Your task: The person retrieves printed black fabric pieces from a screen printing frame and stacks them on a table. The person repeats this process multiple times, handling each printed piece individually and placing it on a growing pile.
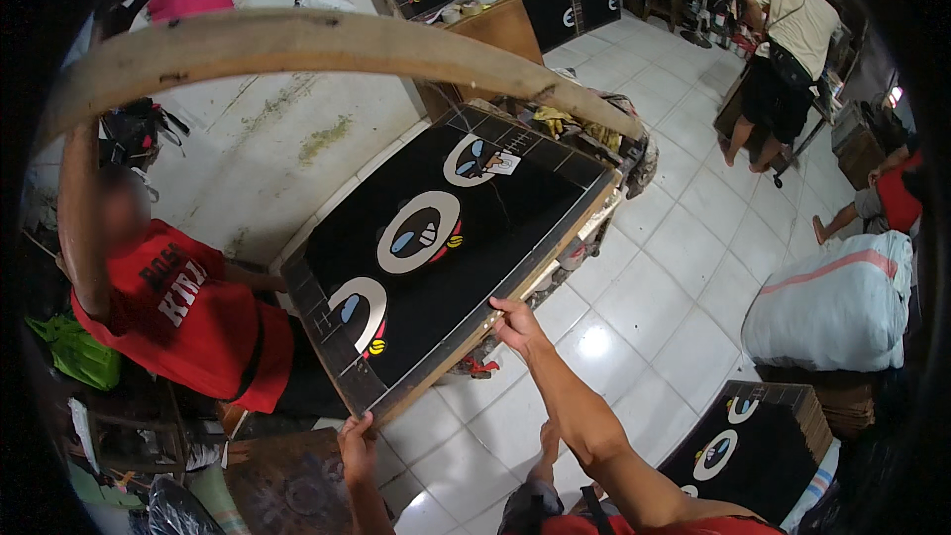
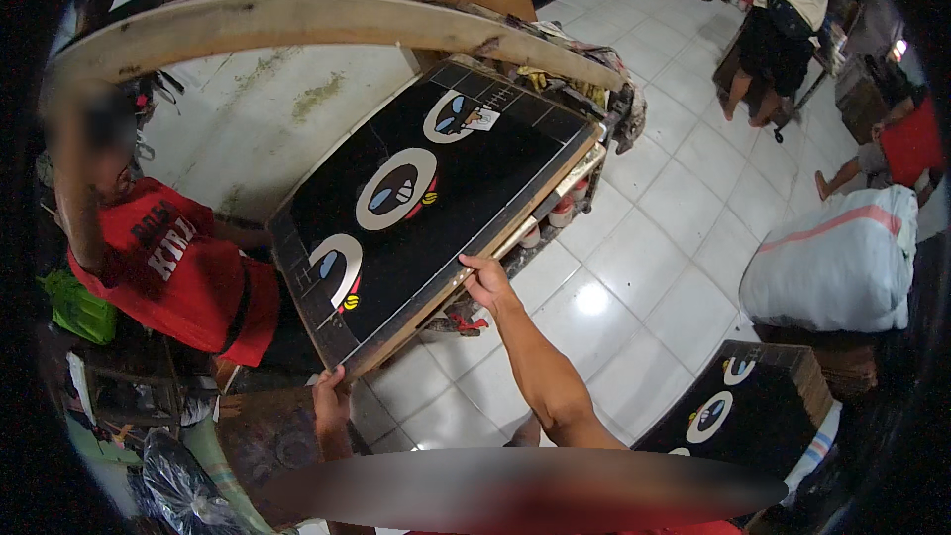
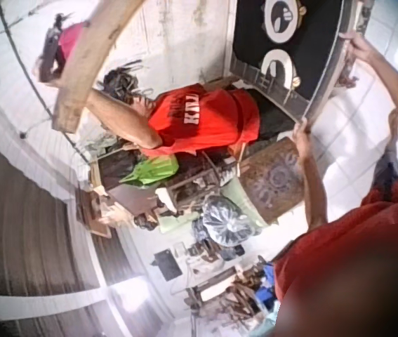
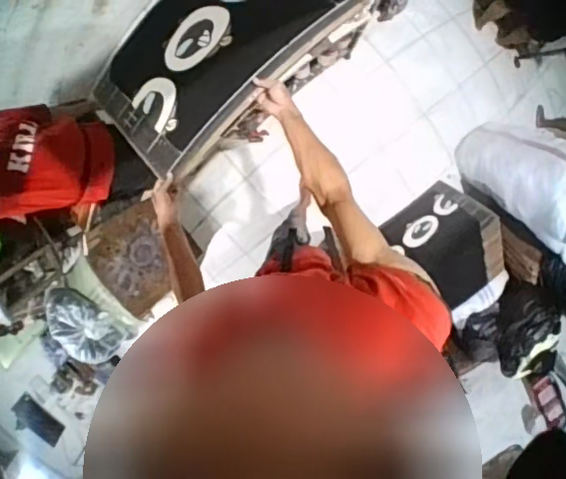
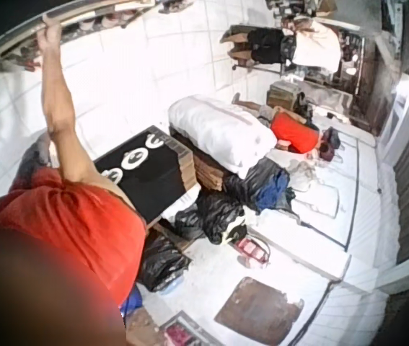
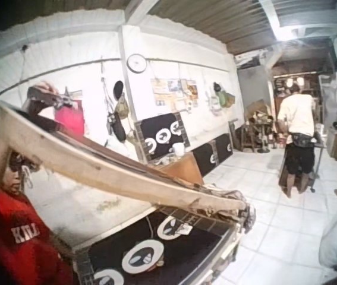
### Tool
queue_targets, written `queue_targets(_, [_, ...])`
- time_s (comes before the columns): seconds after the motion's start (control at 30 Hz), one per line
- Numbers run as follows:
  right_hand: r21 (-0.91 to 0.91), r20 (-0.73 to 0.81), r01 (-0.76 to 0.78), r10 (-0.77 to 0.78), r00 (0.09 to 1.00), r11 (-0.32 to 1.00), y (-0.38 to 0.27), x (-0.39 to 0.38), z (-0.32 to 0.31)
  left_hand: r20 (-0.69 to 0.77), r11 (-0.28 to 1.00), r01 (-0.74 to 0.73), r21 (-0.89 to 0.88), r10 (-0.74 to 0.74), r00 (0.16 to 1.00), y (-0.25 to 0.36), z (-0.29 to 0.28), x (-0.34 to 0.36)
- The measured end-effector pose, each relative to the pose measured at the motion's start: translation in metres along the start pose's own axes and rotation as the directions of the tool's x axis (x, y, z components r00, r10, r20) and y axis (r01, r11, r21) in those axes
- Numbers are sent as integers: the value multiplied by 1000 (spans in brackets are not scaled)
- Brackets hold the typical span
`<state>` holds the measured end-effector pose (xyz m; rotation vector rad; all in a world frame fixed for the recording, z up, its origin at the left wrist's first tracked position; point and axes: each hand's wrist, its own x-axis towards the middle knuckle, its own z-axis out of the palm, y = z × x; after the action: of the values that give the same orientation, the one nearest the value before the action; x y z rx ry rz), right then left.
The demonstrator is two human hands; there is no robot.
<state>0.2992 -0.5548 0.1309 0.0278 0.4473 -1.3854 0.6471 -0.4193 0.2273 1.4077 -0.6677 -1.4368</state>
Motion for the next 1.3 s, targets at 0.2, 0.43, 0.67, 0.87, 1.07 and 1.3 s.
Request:
queue_targets(0.2, [-76,-85,83,-89,992,994,-3,-42,7,-374,948,56,312,69,925,85,-31,45])
queue_targets(0.43, [-12,-310,237,-229,923,971,34,-91,81,3,854,-216,474,244,970,201,15,257])
queue_targets(0.67, [-102,-428,431,-430,795,897,123,-79,212,607,816,-464,344,184,773,283,143,433])
queue_targets(0.87, [-231,-353,571,-615,705,788,242,-19,222,834,740,-665,100,302,462,329,224,568])
queue_targets(1.07, [-166,-202,634,-656,728,755,311,22,183,903,411,-887,211,266,338,362,284,628])
queue_targets(1.3, [-73,-115,711,-714,690,699,320,40,155,933,579,-802,149,187,308,422,349,559])
